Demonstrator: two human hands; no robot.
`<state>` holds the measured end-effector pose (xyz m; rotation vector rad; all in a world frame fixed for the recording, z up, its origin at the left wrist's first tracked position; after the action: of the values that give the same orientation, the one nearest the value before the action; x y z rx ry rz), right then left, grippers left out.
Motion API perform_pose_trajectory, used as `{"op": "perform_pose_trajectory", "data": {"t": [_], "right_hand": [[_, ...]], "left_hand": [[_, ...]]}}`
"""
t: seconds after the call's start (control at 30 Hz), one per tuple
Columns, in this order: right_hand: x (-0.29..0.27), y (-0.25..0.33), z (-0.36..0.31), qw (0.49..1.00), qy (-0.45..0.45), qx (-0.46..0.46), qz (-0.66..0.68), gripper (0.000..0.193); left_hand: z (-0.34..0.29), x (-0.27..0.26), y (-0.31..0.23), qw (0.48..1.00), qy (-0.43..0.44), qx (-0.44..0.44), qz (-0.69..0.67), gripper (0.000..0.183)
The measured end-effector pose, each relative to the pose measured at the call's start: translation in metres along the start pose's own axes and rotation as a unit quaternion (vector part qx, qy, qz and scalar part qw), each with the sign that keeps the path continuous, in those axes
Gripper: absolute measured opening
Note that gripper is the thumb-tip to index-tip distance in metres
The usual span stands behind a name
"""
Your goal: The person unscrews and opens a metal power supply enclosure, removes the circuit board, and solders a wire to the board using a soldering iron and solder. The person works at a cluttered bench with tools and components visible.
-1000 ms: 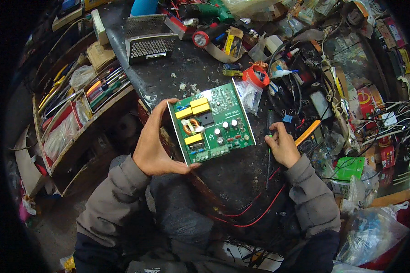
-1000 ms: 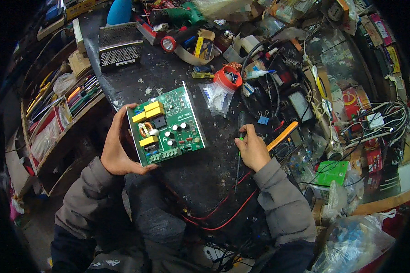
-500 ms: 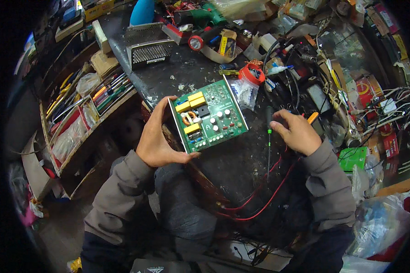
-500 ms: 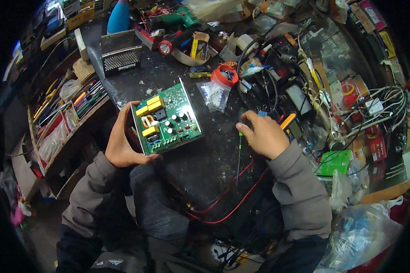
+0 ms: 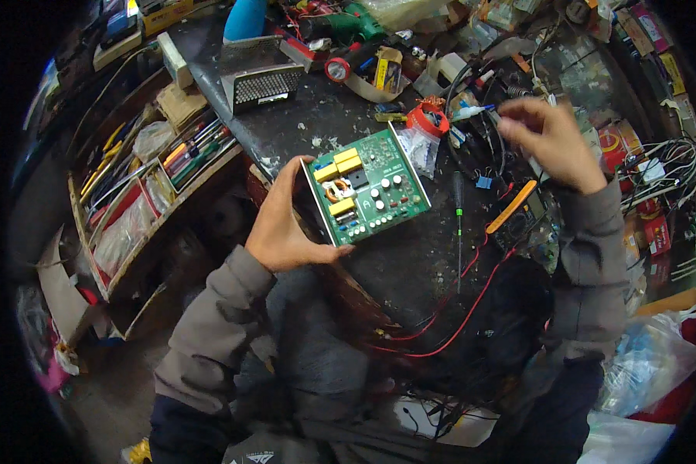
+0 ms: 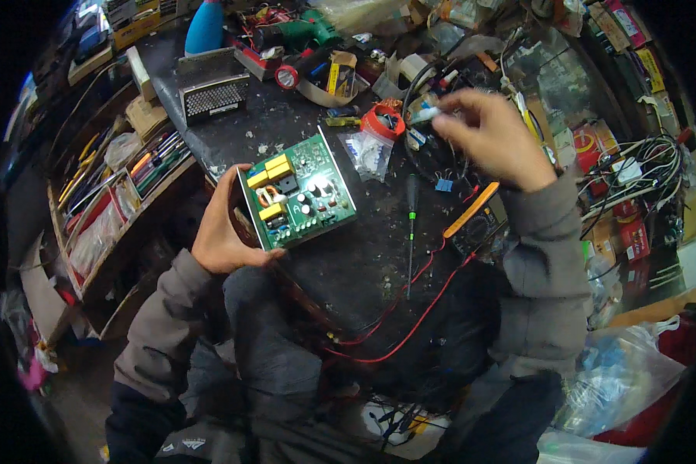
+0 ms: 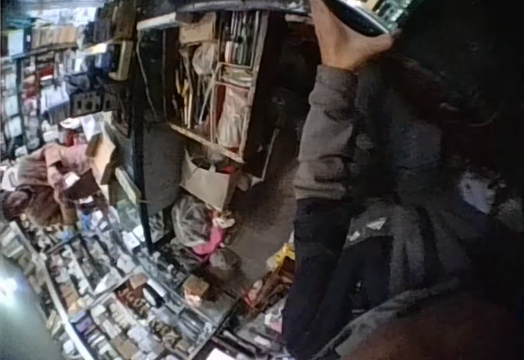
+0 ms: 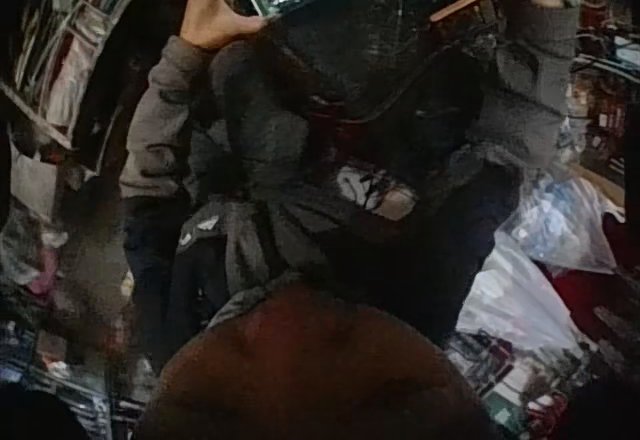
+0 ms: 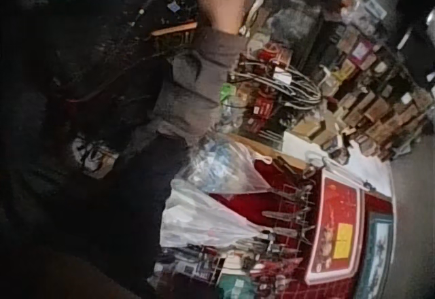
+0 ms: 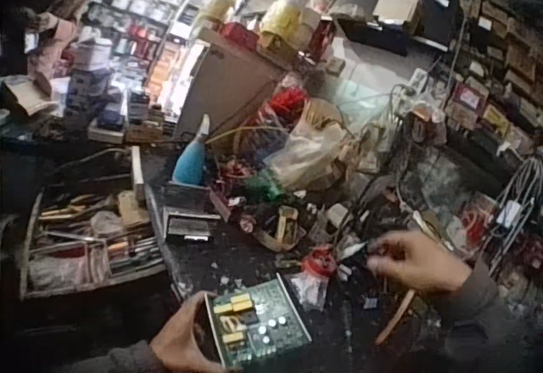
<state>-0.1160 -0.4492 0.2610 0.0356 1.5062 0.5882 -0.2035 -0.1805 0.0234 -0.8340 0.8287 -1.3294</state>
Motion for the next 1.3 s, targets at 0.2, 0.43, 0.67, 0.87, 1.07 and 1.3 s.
{"op": "perform_pose_trajectory", "data": {"t": [0.2,0.43,0.67,0.87,1.07,1.3], "right_hand": [[-0.003,0.065,0.079,0.963,-0.209,-0.127,0.109,0.03],[0.062,0.103,0.033,0.97,0.149,-0.061,0.18,0.027],[0.114,0.156,-0.104,0.804,0.406,-0.257,0.35,0.018],[0.082,0.158,-0.14,0.815,0.344,-0.28,0.374,0.022],[0.047,0.064,-0.099,0.975,0.063,-0.193,0.089,0.014],[-0.024,-0.221,0.043,0.839,-0.268,0.324,0.345,0.033]], "left_hand": [[0.01,-0.004,-0.002,0.999,0.028,0.029,0.017,0.111],[0.05,-0.019,-0.019,0.971,0.183,0.128,0.091,0.105],[0.052,-0.02,-0.01,0.966,0.227,0.115,0.042,0.12],[0.048,-0.012,-0.002,0.978,0.209,0.005,0.017,0.12],[0.055,-0.007,-0.007,0.977,0.204,-0.062,0.017,0.115],[0.058,-0.007,-0.006,0.972,0.222,-0.07,0.018,0.116]]}}
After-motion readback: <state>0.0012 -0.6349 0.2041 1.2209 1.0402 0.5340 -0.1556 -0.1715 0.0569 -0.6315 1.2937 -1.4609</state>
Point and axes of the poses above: each hand's wrist, its own z-axis towards the middle knuckle, its own x-axis out of the palm, y = z × x, the point moved 5 cm from there along z, towards the middle knuckle, and after that the axes turned 5 degrees about -y, right-handed, at the moved point
